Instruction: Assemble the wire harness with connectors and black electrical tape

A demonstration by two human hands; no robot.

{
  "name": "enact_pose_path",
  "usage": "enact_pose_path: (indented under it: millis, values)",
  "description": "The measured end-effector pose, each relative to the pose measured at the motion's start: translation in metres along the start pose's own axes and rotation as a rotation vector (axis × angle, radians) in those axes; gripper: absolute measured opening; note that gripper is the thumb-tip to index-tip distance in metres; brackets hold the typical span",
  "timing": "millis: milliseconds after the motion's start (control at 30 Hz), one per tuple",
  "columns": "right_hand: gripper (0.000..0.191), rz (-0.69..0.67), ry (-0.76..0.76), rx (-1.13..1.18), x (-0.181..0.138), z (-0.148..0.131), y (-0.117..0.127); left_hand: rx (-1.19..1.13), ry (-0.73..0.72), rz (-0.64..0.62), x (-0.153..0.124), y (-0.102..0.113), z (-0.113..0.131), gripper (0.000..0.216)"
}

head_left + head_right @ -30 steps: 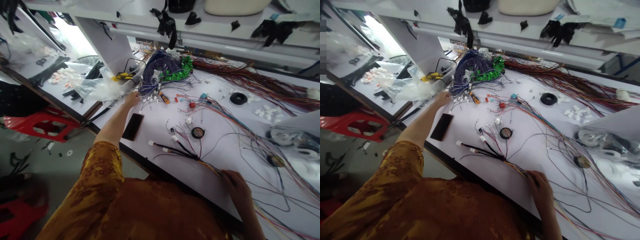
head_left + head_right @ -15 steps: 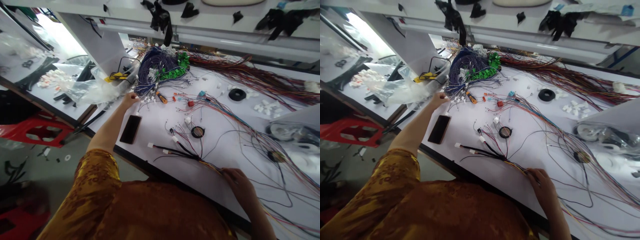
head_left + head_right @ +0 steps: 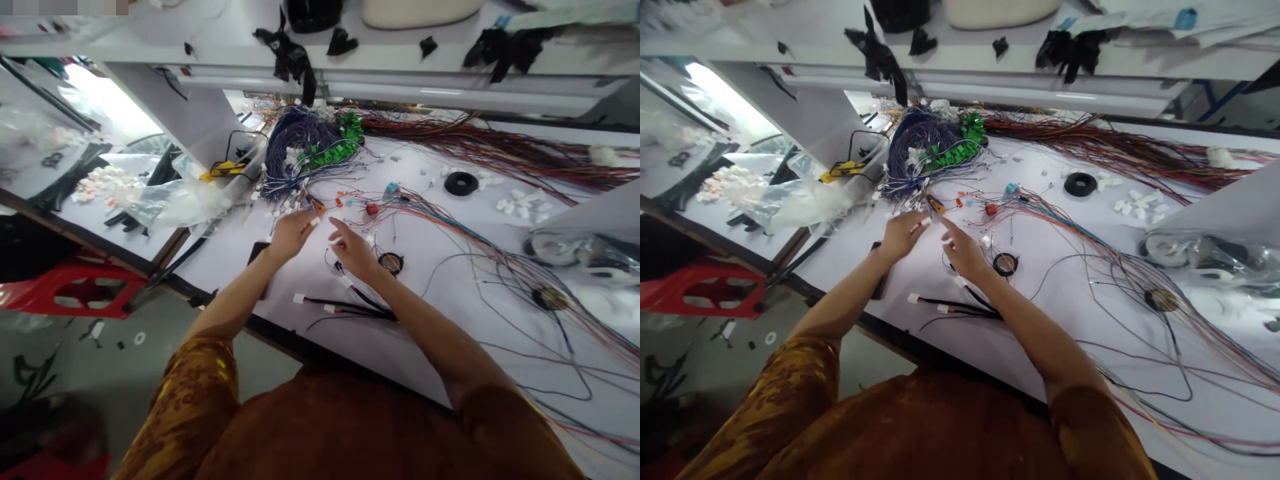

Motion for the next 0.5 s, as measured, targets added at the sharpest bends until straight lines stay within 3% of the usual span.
enact_pose_path:
  millis: [67,167,300,367,500]
  values:
    - [0.053,0.001,-0.021,0.047,0.029,0.011,-0.029,-0.098,-0.013,0.007,-0.009,-0.009,0.010,0.023]
    - [0.030,0.051,-0.046,0.073,0.050,0.025,-0.040,-0.292,0.078,0.023,-0.009,-0.016,-0.003,0.019]
    - [0.030,0.139,-0.049,0.117,0.051,0.030,-0.023,-0.419,0.150,-0.054,0.014,-0.040,-0.045,0.064]
    - [0.032,0.100,0.048,0.103,0.044,0.011,-0.016,-0.322,0.156,-0.081,0.033,-0.060,-0.069,0.070]
    - [0.042,-0.068,0.333,0.091,0.000,-0.059,0.014,-0.126,0.248,-0.015,0.066,-0.087,-0.111,0.051]
Point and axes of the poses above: each hand's wrist, its own x-axis towards the middle knuckle, its own y-axis out of the back of the hand, z = x × y, the point moved 7 cm from there along x, towards the middle knuckle, and after that the axes turned 12 degrees about z, right-handed, at the moved point
